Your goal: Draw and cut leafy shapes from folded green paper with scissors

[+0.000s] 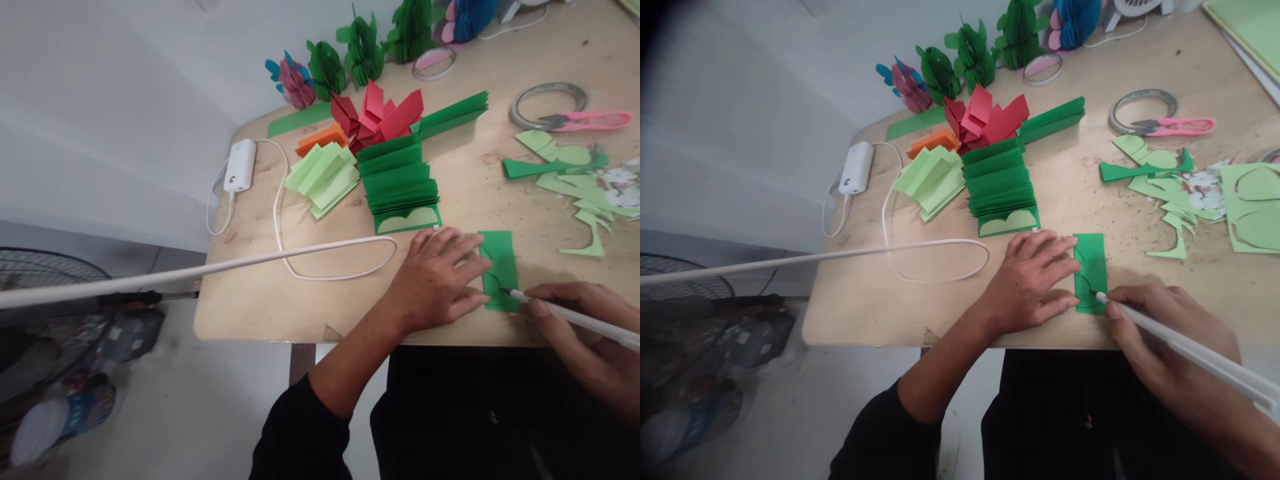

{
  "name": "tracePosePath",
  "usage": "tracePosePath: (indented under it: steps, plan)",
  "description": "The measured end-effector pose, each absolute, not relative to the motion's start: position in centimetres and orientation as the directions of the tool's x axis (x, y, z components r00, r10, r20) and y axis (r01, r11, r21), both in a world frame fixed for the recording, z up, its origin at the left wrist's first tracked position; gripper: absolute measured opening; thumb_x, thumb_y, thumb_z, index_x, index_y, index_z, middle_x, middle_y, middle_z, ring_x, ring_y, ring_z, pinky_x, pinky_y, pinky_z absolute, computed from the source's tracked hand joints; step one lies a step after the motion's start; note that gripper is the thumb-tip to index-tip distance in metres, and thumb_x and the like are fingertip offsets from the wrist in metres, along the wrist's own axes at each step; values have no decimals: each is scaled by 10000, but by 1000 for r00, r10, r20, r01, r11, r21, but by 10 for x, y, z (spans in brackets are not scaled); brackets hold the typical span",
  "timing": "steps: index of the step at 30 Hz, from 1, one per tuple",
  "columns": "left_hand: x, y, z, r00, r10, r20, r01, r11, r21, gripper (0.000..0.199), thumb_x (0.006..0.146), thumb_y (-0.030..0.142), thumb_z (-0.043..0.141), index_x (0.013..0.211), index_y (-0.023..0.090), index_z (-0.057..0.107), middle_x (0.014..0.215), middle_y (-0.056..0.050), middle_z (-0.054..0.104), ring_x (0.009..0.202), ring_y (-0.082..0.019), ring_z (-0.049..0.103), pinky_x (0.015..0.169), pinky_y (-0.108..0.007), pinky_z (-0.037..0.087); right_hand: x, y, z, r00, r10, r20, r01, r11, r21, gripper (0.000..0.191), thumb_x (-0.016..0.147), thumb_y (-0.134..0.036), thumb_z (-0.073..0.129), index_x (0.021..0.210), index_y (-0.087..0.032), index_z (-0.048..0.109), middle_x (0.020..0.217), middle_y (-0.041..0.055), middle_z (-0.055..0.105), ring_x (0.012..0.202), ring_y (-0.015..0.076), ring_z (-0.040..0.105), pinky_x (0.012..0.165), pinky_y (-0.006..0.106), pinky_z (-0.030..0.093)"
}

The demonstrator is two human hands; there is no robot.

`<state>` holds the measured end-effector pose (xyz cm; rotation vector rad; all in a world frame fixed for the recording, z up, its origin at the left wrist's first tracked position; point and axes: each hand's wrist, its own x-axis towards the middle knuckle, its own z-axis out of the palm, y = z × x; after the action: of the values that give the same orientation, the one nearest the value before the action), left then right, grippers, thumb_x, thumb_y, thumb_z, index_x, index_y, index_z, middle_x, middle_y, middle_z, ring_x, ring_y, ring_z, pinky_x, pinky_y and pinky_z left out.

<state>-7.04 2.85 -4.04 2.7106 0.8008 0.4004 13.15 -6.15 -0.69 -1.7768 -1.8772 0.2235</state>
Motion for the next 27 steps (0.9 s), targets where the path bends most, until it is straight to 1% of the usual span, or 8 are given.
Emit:
tracePosePath:
  steps: [3,7,11,14,19,24,27]
  plan:
    - [-71,29,-40,806,562,187,480,-805,349,422,993,460,506,1294,214,671,1533,-78,529,1422,-305,387,1174,-499,244,131,-61,-7,-5,961,276,879,135,-456,236,933,-524,498,852,-342,625,637,-38,715,461,212,619,404,337,368]
    - [-71,29,-41,805,562,193,478,-805,351,421,992,459,509,1292,213,671,1530,-79,533,1419,-303,388,1173,-496,246,131,-60,-6,-10,961,276,871,144,-470,226,933,-509,504,845,-336,621,619,-45,702,424,191,587,399,327,363]
    - [-71,28,-41,802,563,202,474,-804,360,424,989,466,507,1282,209,676,1522,-77,540,1409,-303,395,1171,-500,250,130,-60,-6,29,970,240,866,96,-490,221,901,-524,522,831,-351,641,655,-28,730,489,219,635,423,342,373]
    - [-71,28,-41,801,564,200,478,-804,355,434,992,477,499,1292,215,671,1524,-78,538,1414,-302,386,1172,-501,249,130,-60,-6,61,977,202,853,54,-518,236,876,-555,517,806,-362,634,629,-27,718,475,234,626,413,350,363]
    - [-71,28,-40,807,561,187,482,-807,340,424,992,468,503,1292,218,670,1533,-81,526,1424,-307,380,1171,-502,245,133,-63,-11,60,971,233,851,72,-519,231,888,-552,526,823,-361,637,629,-35,707,462,209,610,403,336,348]
    - [-71,28,-40,806,562,187,485,-807,338,426,990,470,511,1298,222,669,1532,-85,527,1424,-308,382,1173,-500,243,135,-63,-11,112,981,161,820,1,-572,260,858,-594,545,824,-361,653,613,-30,693,430,212,591,404,346,353]
    - [-71,28,-41,807,560,187,483,-809,334,430,990,471,511,1305,222,666,1532,-88,527,1426,-311,379,1171,-504,244,132,-61,-6,151,978,143,795,-34,-605,303,846,-629,548,802,-353,664,619,-27,710,445,223,618,402,348,377]
